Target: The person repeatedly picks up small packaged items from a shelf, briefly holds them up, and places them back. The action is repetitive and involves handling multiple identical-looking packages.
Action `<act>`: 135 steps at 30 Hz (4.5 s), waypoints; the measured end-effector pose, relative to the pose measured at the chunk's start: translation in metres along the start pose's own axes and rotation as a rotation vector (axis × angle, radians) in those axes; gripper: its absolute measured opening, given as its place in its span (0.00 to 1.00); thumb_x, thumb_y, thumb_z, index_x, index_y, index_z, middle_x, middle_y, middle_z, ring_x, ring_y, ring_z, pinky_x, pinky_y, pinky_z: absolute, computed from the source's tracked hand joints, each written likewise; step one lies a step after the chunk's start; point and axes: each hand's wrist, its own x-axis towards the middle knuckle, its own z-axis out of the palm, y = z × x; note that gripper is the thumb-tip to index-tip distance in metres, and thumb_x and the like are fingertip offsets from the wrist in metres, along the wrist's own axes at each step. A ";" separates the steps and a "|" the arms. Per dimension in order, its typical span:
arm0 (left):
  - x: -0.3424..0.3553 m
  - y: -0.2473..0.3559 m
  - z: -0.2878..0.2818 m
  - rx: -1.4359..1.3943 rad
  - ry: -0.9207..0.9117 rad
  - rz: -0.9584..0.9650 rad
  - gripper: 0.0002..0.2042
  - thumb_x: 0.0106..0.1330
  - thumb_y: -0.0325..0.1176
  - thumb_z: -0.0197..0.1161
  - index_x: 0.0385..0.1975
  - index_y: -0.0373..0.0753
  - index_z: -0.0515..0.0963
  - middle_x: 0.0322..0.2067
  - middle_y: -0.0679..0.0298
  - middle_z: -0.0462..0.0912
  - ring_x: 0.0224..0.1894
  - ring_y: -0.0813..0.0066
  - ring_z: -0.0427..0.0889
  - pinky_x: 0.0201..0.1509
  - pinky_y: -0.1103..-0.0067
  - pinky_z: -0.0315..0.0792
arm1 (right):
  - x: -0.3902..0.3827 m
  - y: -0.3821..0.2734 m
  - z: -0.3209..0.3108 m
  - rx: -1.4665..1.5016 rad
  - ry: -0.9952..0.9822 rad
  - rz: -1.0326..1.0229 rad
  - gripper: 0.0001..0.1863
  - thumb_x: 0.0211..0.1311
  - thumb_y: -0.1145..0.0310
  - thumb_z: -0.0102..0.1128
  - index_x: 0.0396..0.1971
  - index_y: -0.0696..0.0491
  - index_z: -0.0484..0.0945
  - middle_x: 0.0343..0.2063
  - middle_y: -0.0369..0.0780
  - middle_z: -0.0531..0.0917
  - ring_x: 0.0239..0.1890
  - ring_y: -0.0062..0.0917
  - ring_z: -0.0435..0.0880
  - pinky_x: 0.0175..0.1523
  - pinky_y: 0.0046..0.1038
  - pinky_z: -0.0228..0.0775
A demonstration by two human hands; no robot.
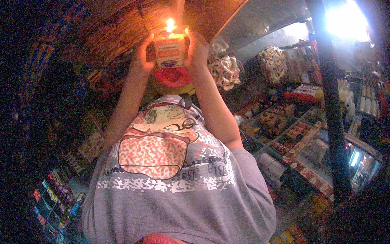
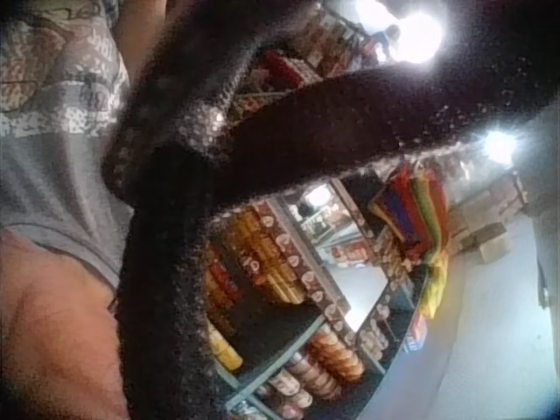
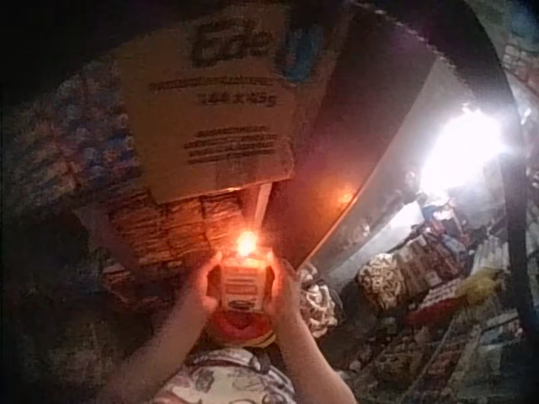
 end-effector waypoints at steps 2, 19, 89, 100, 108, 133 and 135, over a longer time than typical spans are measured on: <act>0.001 0.002 -0.006 0.002 -0.007 -0.007 0.14 0.57 0.33 0.55 0.42 0.38 0.71 0.39 0.60 0.76 0.42 0.66 0.75 0.49 0.68 0.68 | -0.002 -0.001 0.007 0.020 -0.023 -0.006 0.07 0.54 0.69 0.53 0.29 0.57 0.75 0.27 0.36 0.76 0.28 0.21 0.74 0.34 0.25 0.68; -0.028 0.015 0.011 -0.181 0.152 0.055 0.13 0.56 0.35 0.57 0.39 0.36 0.71 0.36 0.58 0.77 0.40 0.65 0.76 0.45 0.71 0.72 | -0.002 0.011 0.012 0.061 -0.141 0.056 0.09 0.52 0.68 0.58 0.29 0.57 0.73 0.24 0.36 0.76 0.24 0.18 0.74 0.25 0.22 0.69; -0.418 0.193 -0.475 1.865 1.487 0.490 0.15 0.51 0.42 0.59 0.24 0.33 0.77 0.21 0.50 0.78 0.25 0.56 0.78 0.30 0.69 0.69 | -0.069 0.048 -0.113 -1.575 -0.830 0.514 0.12 0.55 0.72 0.51 0.39 0.60 0.71 0.36 0.40 0.77 0.38 0.23 0.73 0.44 0.25 0.65; -0.313 0.214 -0.101 1.446 1.058 0.315 0.13 0.56 0.39 0.59 0.31 0.35 0.78 0.27 0.59 0.81 0.29 0.72 0.78 0.36 0.78 0.70 | -0.171 0.178 0.167 -1.077 -1.436 -0.554 0.35 0.40 0.70 0.66 0.51 0.57 0.61 0.48 0.44 0.70 0.50 0.32 0.70 0.53 0.29 0.64; -0.292 0.185 -0.115 1.047 0.691 0.800 0.14 0.52 0.30 0.62 0.40 0.37 0.74 0.37 0.65 0.76 0.36 0.75 0.74 0.38 0.78 0.69 | -0.126 0.225 0.134 -0.823 -1.245 0.039 0.23 0.40 0.71 0.68 0.40 0.57 0.72 0.37 0.39 0.79 0.40 0.24 0.76 0.46 0.27 0.68; -0.280 0.155 -0.176 1.139 0.486 0.773 0.08 0.58 0.32 0.58 0.34 0.36 0.76 0.31 0.65 0.78 0.37 0.76 0.74 0.45 0.81 0.66 | -0.118 0.198 0.168 -0.864 -1.385 -0.012 0.13 0.54 0.64 0.56 0.38 0.55 0.77 0.32 0.41 0.81 0.37 0.24 0.78 0.45 0.26 0.68; -0.287 0.154 -0.174 1.089 0.735 0.517 0.10 0.58 0.33 0.57 0.37 0.36 0.75 0.34 0.64 0.77 0.39 0.75 0.74 0.46 0.81 0.65 | -0.121 0.193 0.167 -0.818 -1.453 -0.036 0.14 0.56 0.63 0.54 0.39 0.55 0.76 0.33 0.41 0.81 0.35 0.24 0.78 0.43 0.26 0.69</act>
